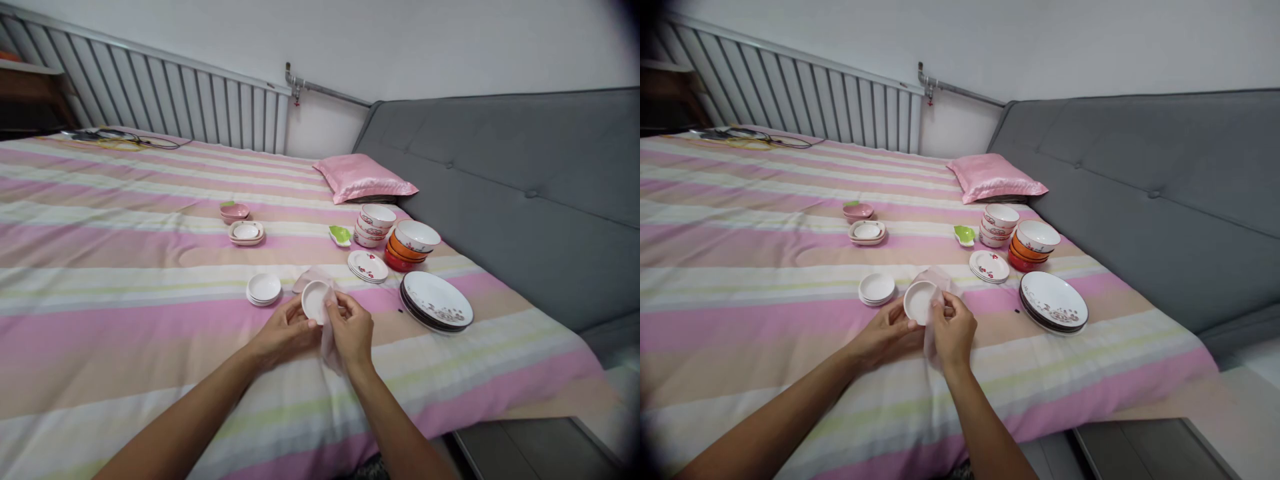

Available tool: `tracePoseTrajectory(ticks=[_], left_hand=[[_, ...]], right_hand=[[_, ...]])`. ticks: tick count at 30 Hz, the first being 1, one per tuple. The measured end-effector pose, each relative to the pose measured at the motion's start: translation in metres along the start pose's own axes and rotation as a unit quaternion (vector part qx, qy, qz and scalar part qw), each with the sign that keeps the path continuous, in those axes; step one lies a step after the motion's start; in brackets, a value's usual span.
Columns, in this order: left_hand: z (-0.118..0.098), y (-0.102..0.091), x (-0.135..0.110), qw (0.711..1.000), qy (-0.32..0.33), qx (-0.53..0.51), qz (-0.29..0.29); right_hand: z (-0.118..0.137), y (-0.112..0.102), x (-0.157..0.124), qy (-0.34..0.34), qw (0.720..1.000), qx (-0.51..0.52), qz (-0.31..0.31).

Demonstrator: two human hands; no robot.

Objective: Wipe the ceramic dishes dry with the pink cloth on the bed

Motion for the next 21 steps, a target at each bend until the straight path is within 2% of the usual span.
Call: tracePoseTrajectory(ticks=[4,9,13,16,21], left_hand=[[0.0007,0.0019,0.0011,0.999,0.026,0.018,0.009],[0.0016,0.0009,0.0007,1.000,0.018,0.015,0.010],[0.0006,-0.0020,0.0010,0.999,0.031,0.010,-0.014],[0.0010,-0.0050,0.0019,0.999,0.041,0.002,-0.033],[0.0014,-0.0080,0.0030,0.999,0.037,0.026,-0.017]], right_hand=[[-0.0057,0.0024,0.0012,0.017,0.999,0.037,0.013],[-0.0091,0.0061,0.0011,0.023,0.996,0.078,0.024],[-0.0098,0.0076,0.0019,0.031,0.993,0.110,0.023],[-0.0092,0.0079,0.0020,0.033,0.993,0.114,0.021],[-0.0098,0.0088,0.0007,0.037,0.993,0.111,0.026]])
Point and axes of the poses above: each hand's wrist, its own x-axis towards the middle knuckle, its own y-axis out of the palm, z = x × y, the point moved 3 cm from there along x, towards the middle knuckle, and after that the axes turned 7 degrees about y, right-handed, at the moved point
